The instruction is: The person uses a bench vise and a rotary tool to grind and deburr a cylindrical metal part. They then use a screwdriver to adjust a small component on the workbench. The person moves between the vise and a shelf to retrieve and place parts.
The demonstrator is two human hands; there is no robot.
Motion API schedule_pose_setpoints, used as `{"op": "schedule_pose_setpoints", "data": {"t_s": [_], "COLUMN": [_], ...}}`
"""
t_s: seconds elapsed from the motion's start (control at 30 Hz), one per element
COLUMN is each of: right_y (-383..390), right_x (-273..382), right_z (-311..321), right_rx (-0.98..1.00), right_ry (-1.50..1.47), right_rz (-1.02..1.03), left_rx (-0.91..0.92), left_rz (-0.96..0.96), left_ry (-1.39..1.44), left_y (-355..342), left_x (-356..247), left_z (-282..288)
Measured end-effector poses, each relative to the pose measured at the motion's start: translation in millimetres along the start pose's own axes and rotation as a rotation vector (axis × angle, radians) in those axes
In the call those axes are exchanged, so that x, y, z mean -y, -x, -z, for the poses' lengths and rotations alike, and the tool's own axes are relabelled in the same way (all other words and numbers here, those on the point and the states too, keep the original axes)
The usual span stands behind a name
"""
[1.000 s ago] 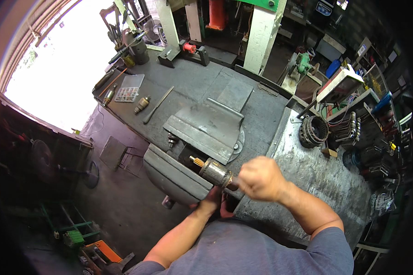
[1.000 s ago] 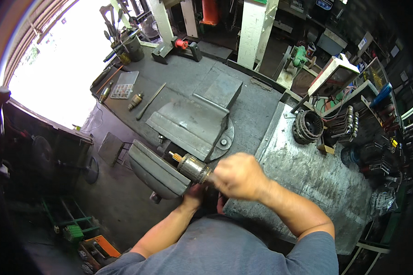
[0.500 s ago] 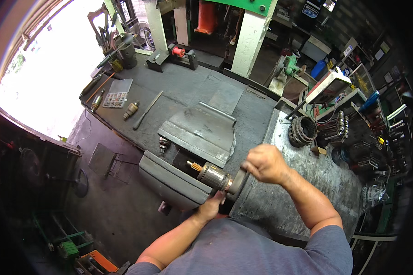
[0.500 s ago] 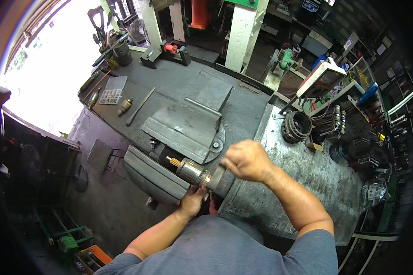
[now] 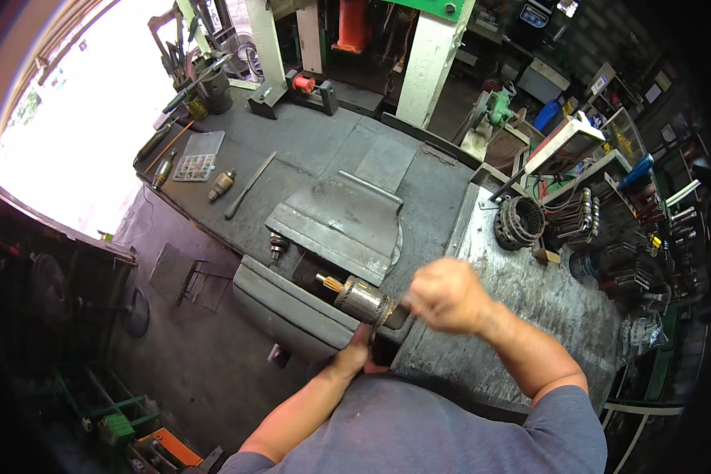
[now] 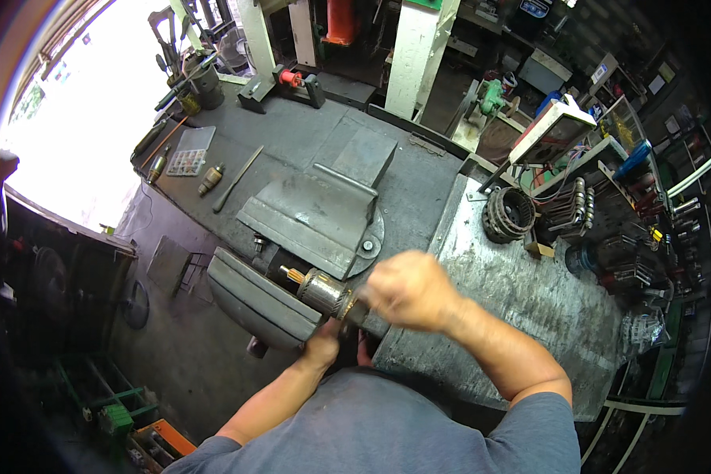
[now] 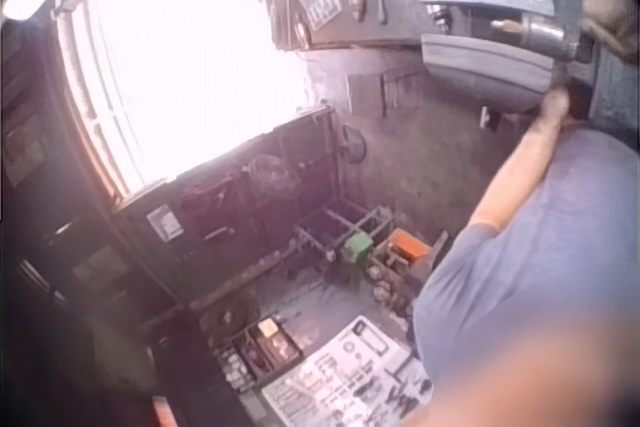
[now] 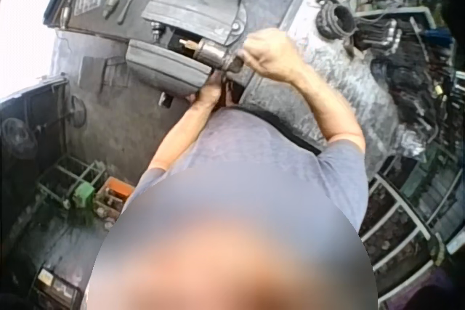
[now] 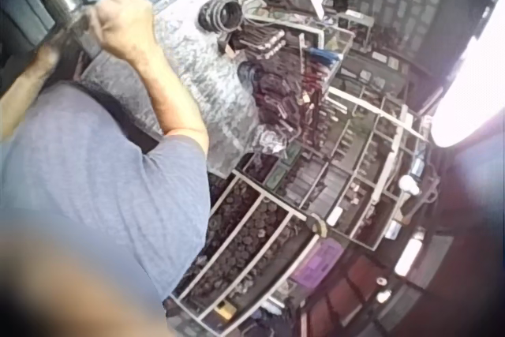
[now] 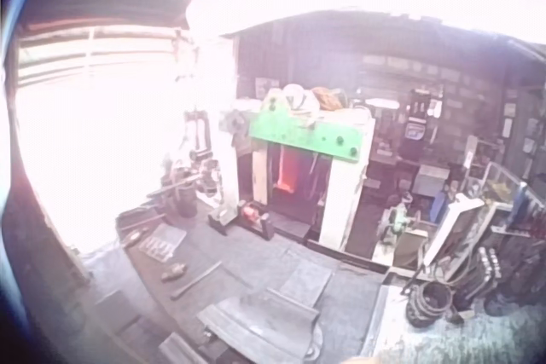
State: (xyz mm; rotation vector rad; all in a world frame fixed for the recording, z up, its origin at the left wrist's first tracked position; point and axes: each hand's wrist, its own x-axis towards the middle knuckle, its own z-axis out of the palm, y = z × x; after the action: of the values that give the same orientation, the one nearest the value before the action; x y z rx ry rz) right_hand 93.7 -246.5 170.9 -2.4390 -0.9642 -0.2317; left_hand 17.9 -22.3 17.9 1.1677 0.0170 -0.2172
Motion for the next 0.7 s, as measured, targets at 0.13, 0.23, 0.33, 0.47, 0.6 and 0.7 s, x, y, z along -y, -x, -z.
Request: {"op": "schedule_pose_setpoints", "data": {"t_s": [0.13, 0.23, 0.33, 0.47, 0.6, 0.7], "right_y": [-5, -5, -7, -11, -10, -5], "right_x": [-2, 0, 7, 3, -4, -3], "right_z": [-3, -2, 2, 4, 4, -1], "right_rx": [0.032, -0.034, 0.003, 0.038, -0.008, 0.145], "right_ry": [0.000, 0.007, 0.045, 0.013, 0.047, -0.024], "right_rz": [-0.059, -0.176, 0.077, 0.010, -0.118, 0.143], "left_rx": [0.006, 0.151, 0.059, 0.172, 0.103, 0.109], "left_rz": [0.070, 0.043, -0.192, 0.068, 0.170, -0.002], "left_ry": [0.115, 0.164, -0.332, -0.109, -0.017, -0.174], "left_y": [-4, -5, -12, -10, -6, -10], "left_x": [14, 20, 25, 32, 37, 34], "left_z": [2, 9, 14, 17, 17, 17]}}
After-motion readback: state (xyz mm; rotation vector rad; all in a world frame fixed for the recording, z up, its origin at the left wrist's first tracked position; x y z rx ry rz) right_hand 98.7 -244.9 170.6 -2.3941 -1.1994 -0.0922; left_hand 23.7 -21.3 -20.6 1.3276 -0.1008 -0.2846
